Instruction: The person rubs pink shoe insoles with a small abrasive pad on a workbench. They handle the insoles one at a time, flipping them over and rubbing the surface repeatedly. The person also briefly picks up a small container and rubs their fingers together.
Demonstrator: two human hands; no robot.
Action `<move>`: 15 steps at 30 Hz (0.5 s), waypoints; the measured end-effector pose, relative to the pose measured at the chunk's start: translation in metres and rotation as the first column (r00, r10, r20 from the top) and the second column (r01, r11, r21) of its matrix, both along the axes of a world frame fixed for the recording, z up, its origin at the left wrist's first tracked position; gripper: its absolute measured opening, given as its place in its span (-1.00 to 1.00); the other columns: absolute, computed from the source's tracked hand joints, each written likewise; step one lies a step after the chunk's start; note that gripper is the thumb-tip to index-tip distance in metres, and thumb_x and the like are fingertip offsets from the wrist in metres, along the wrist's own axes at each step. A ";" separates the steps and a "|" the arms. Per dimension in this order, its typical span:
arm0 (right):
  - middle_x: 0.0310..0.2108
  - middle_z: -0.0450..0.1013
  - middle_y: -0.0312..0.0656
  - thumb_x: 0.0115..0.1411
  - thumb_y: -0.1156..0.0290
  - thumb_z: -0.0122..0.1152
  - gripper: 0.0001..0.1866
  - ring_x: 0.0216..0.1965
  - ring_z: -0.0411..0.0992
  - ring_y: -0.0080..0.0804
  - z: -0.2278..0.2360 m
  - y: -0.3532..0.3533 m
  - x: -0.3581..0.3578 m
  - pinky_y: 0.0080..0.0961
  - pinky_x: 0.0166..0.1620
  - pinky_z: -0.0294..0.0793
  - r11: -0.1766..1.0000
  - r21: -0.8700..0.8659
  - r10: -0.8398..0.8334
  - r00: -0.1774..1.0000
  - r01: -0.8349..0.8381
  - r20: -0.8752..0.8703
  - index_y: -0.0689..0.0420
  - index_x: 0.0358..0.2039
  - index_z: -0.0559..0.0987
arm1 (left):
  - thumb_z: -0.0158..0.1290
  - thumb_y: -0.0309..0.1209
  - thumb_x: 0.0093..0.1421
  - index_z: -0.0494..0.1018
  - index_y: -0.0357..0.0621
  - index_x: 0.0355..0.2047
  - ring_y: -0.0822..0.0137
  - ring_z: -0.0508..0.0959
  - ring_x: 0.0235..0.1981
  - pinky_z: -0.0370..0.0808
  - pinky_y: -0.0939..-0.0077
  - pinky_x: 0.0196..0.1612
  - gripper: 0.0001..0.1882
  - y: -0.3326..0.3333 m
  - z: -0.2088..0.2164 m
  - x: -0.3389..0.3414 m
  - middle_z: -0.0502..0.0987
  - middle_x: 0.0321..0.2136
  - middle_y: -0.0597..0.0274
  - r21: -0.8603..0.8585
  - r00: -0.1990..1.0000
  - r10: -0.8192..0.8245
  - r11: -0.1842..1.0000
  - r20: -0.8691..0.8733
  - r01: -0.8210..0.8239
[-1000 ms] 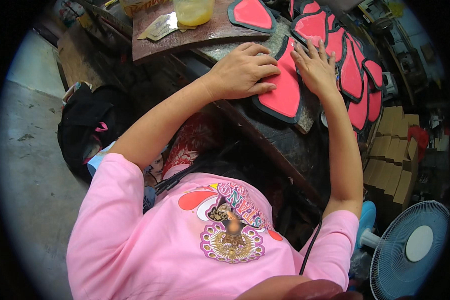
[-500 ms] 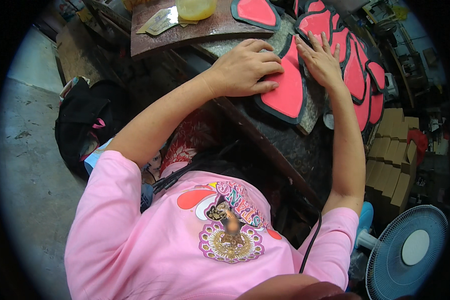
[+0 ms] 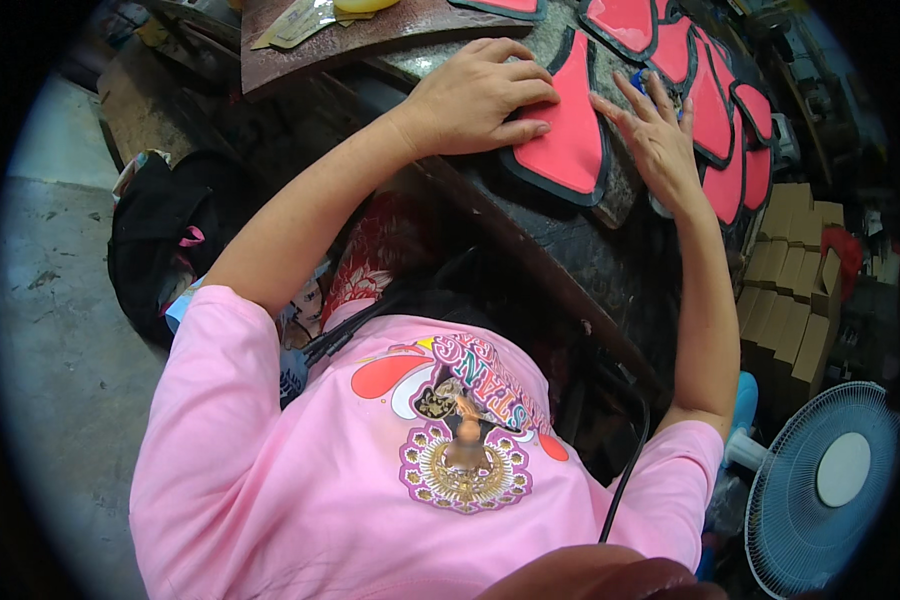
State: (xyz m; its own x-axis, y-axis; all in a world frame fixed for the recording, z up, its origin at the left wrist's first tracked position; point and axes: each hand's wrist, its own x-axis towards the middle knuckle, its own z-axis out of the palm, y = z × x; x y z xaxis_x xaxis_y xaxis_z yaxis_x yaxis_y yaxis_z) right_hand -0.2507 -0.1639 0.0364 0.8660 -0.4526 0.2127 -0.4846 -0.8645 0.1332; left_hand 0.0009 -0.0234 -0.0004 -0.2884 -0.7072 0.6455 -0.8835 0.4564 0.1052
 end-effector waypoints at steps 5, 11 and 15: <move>0.42 0.18 -0.32 0.43 -0.25 -0.42 -0.39 0.49 -0.09 -0.08 0.006 0.046 -0.031 0.21 0.44 -0.46 1.000 0.025 0.009 1.000 -0.009 0.002 -0.41 0.26 0.48 | 0.19 -0.06 0.19 0.55 0.03 0.02 0.13 0.42 0.19 0.33 0.17 0.28 -0.55 -0.001 -0.002 0.001 0.55 0.07 0.31 -0.016 1.000 0.005 1.000 0.021 -0.004; 0.41 0.20 -0.32 0.39 -0.28 -0.34 -0.40 0.49 -0.07 -0.09 0.004 0.095 -0.054 0.23 0.43 -0.47 1.000 0.000 0.019 1.000 -0.019 0.016 -0.40 0.22 0.53 | 0.12 0.25 0.13 0.57 0.00 0.00 0.14 0.43 0.16 0.29 0.16 0.29 -0.34 -0.001 -0.004 0.003 0.58 -0.01 0.27 -0.107 0.998 -0.020 0.994 0.066 0.027; 0.40 0.20 -0.28 0.35 -0.32 -0.29 -0.39 0.49 -0.05 -0.10 0.002 0.102 -0.056 0.27 0.42 -0.45 0.999 -0.033 0.009 0.999 -0.007 0.040 -0.39 0.21 0.54 | 0.15 0.04 0.18 0.48 -0.11 0.10 0.03 0.40 0.15 0.27 0.14 0.27 -0.38 -0.001 -0.001 0.003 0.51 0.03 0.06 0.006 0.997 -0.072 0.997 0.019 0.072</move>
State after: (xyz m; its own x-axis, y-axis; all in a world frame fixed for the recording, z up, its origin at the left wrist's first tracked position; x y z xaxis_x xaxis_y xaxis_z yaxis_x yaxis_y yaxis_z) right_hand -0.3065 -0.0621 0.0385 0.8599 -0.4380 0.2622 -0.4834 -0.8638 0.1422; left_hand 0.0038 -0.0243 -0.0015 -0.3510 -0.6876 0.6356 -0.8503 0.5184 0.0912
